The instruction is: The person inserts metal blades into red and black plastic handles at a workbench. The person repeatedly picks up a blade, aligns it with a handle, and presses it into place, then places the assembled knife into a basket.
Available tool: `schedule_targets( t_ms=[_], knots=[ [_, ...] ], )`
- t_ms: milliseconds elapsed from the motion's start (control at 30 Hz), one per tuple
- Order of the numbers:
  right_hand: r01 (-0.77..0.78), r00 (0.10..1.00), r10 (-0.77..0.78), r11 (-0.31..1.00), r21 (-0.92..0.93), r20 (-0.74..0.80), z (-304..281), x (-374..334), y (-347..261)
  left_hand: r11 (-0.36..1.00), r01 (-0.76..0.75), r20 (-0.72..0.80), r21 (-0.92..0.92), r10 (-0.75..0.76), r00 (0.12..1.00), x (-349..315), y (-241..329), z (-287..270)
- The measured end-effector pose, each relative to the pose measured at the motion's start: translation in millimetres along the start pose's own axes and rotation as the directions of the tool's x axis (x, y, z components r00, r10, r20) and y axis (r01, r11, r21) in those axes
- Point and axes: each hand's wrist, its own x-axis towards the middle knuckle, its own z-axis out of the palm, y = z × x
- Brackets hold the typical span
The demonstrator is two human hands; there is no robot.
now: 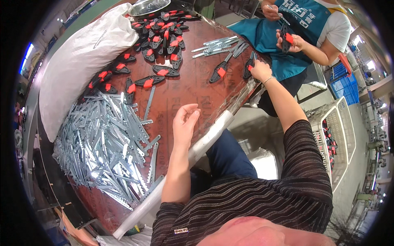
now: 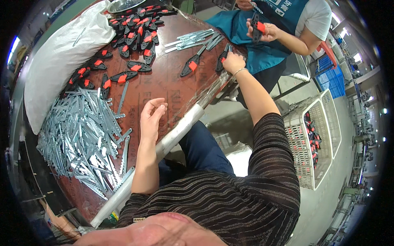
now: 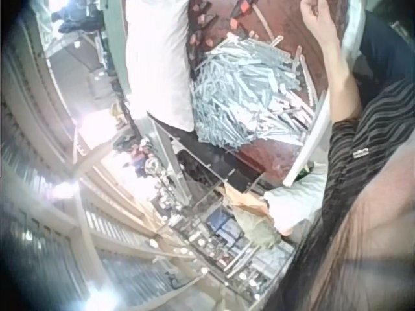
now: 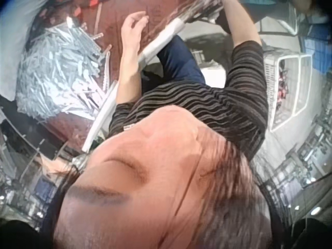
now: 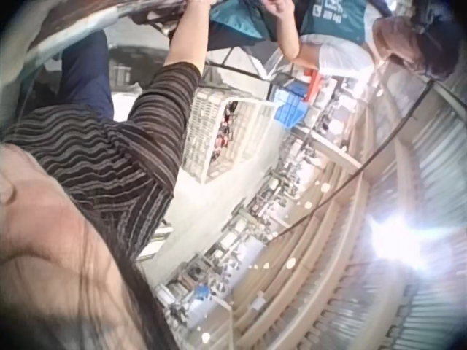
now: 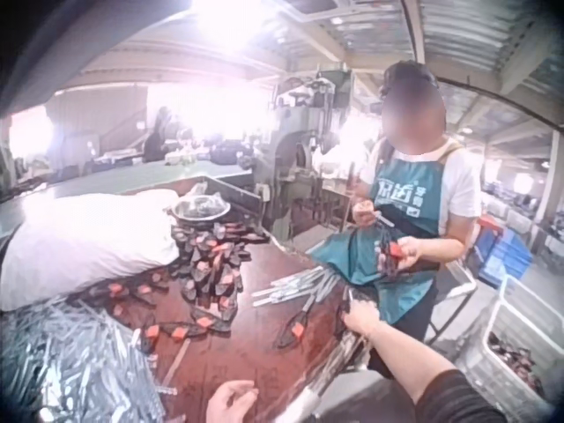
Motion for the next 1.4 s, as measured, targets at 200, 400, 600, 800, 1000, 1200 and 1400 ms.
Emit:
schedule_targets(
  t_ms=[200, 400, 600, 800, 1000, 1200, 1400],
  knots=[
    [-0.041, 0.995, 0.048, 0.995, 0.094, -0.082, 1, 4, 24, 0.999, 0.034, 0.038, -0.009, -0.034, 0.999, -2, 1, 1],
    [-0.150, 0.976, 0.179, 0.965, 0.214, -0.121, 7, 16, 7, 1.000, 0.019, 0.050, 0.023, -0.020, 0.999, -2, -3, 6],
    [-0.212, 0.976, 0.217, 0.965, 0.153, -0.019, 4, -1, -27, 0.996, -0.013, 0.047, 0.093, 0.009, 0.999, 2, -7, 5],
    [-0.199, 0.950, 0.284, 0.874, 0.444, -0.134, 6, -5, -12, 0.998, 0.003, 0.065, 0.070, -0.007, 0.998, 1, -8, 6],
    [0.108, 0.978, 0.030, 0.778, 0.619, -0.209, -6, -41, -75, 0.998, 0.017, 0.085, 0.053, -0.021, 0.996, -2, -8, 4],
    [0.121, 0.992, -0.105, 0.947, 0.297, -0.069, 9, -54, -126, 1.000, 0.004, 0.060, 0.005, -0.004, 0.998, 1, -15, -1],
    [0.137, 0.990, -0.126, 0.971, 0.198, -0.066, 6, -56, -139, 1.000, -0.012, 0.079, 0.014, 0.011, 0.997, 6, -21, -2]
  ],
)
